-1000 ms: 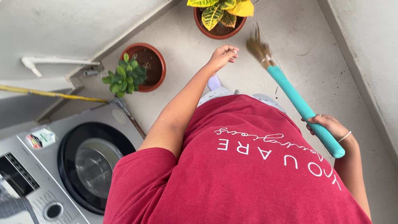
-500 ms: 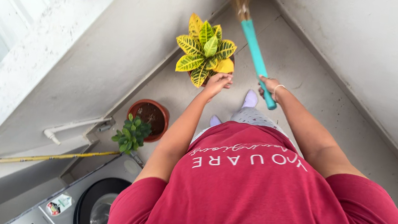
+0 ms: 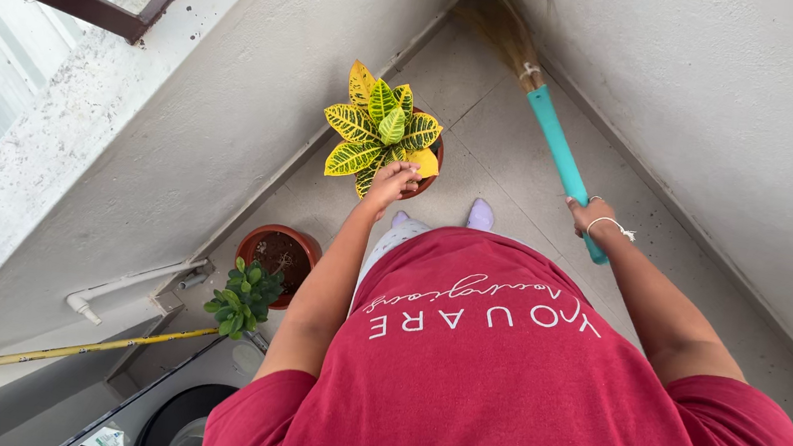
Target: The person sweeps the floor of a balcony using a broom, moving around potted plants and a washing machine.
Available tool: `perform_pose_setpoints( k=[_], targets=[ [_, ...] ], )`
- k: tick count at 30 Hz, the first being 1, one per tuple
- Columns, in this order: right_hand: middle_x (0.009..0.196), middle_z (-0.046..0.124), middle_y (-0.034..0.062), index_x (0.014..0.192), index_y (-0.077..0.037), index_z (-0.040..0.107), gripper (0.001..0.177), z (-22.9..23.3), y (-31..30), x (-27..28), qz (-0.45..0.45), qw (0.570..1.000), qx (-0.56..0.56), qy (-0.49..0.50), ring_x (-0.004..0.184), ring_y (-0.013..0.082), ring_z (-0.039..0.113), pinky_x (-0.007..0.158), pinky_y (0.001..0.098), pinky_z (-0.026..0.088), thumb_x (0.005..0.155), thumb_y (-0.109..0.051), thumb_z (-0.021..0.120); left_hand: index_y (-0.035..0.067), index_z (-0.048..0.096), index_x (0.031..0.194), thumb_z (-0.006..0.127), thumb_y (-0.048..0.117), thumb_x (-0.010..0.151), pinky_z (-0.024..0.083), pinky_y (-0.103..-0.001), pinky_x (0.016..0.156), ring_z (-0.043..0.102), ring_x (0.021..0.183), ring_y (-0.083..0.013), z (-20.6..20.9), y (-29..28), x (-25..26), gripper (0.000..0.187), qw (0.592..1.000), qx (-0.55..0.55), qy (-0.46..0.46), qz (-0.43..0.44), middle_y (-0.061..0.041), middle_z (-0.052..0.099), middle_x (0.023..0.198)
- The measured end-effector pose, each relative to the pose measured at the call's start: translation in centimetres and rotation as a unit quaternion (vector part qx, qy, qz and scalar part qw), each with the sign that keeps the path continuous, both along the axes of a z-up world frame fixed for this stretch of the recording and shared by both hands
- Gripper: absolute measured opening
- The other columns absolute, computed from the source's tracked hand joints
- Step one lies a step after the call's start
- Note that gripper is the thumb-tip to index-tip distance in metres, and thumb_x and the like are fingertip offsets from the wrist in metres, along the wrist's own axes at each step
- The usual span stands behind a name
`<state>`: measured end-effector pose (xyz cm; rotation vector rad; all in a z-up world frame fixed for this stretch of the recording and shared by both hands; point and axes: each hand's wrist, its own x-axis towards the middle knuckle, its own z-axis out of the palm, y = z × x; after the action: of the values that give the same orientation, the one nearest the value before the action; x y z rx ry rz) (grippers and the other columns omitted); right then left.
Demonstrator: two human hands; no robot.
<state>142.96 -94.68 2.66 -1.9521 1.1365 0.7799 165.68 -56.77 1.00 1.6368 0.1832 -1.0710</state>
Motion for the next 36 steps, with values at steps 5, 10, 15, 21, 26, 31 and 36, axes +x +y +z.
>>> perform_pose_setpoints(
  k=[5,10,15,21,26,31,36],
  targets=[
    [0.091,0.071,0.0271,0.121,-0.003,0.062,0.064,3.1,2.9,-9.6,0.051,0.976,-0.180,-0.115,0.087,0.0494,0.070,0.081,0.0586,0.054,0.098,-0.061,0.054,0.019,0.066,0.127,0.056,0.034,0.101,0.043,-0.030,0.086,0.067,0.104,-0.0090,3.8,-2.5,3.6,0.032,0.998,-0.055,-0.005,-0.012,0.004,0.073,0.115],
    [0.083,0.069,0.0263,0.126,-0.004,0.052,0.047,5.3,6.2,-15.4,-0.066,0.955,-0.189,-0.221,0.076,0.0463,0.071,0.065,0.0549,0.054,0.103,-0.044,0.060,0.019,0.065,0.127,0.055,0.034,0.102,0.045,-0.032,0.089,0.067,0.107,-0.0120,4.8,-3.6,3.2,0.031,0.995,-0.062,0.075,0.017,0.003,0.072,0.116],
    [0.086,0.068,0.0316,0.123,0.000,0.044,0.045,1.7,5.2,-9.2,-0.060,0.958,-0.143,-0.241,0.080,0.0497,0.070,0.069,0.0560,0.054,0.106,-0.040,0.056,0.019,0.065,0.127,0.056,0.033,0.101,0.048,-0.034,0.093,0.067,0.108,-0.0137,4.4,-5.2,2.5,0.031,0.993,-0.090,0.080,-0.004,0.001,0.072,0.116],
    [0.093,0.071,0.0299,0.121,0.002,0.057,0.059,-1.1,-0.5,-1.8,0.108,0.981,-0.139,-0.078,0.087,0.0473,0.070,0.077,0.0546,0.057,0.102,-0.053,0.058,0.019,0.066,0.127,0.057,0.035,0.101,0.044,-0.034,0.091,0.067,0.107,-0.0123,5.3,-5.1,3.3,0.031,0.996,-0.056,0.065,0.011,0.002,0.072,0.116],
    [0.080,0.075,0.0188,0.110,0.004,0.066,0.064,-1.4,0.5,-2.0,0.007,0.999,-0.004,0.041,0.069,0.0280,0.074,0.073,0.0440,0.061,0.100,-0.058,0.056,0.021,0.065,0.125,0.056,0.035,0.100,0.044,-0.034,0.092,0.067,0.107,-0.0114,4.1,-2.8,3.4,0.030,0.994,-0.039,0.068,0.071,0.003,0.072,0.116],
    [0.079,0.070,0.0246,0.114,0.000,0.063,0.059,1.9,4.3,-9.0,-0.019,0.987,-0.102,-0.119,0.075,0.0419,0.071,0.070,0.0529,0.054,0.100,-0.057,0.059,0.021,0.067,0.124,0.058,0.034,0.100,0.043,-0.035,0.089,0.066,0.102,-0.0122,0.2,0.9,1.7,0.029,0.978,-0.031,0.117,0.169,0.003,0.073,0.111],
    [0.083,0.069,0.0293,0.123,0.003,0.055,0.055,1.3,2.7,-8.4,0.021,0.969,-0.174,-0.172,0.080,0.0517,0.068,0.069,0.0581,0.052,0.104,-0.049,0.054,0.020,0.066,0.121,0.063,0.034,0.098,0.045,-0.035,0.087,0.067,0.098,-0.0129,-1.9,-0.9,1.7,0.027,0.974,0.015,0.133,0.184,0.002,0.072,0.109]
  ],
)
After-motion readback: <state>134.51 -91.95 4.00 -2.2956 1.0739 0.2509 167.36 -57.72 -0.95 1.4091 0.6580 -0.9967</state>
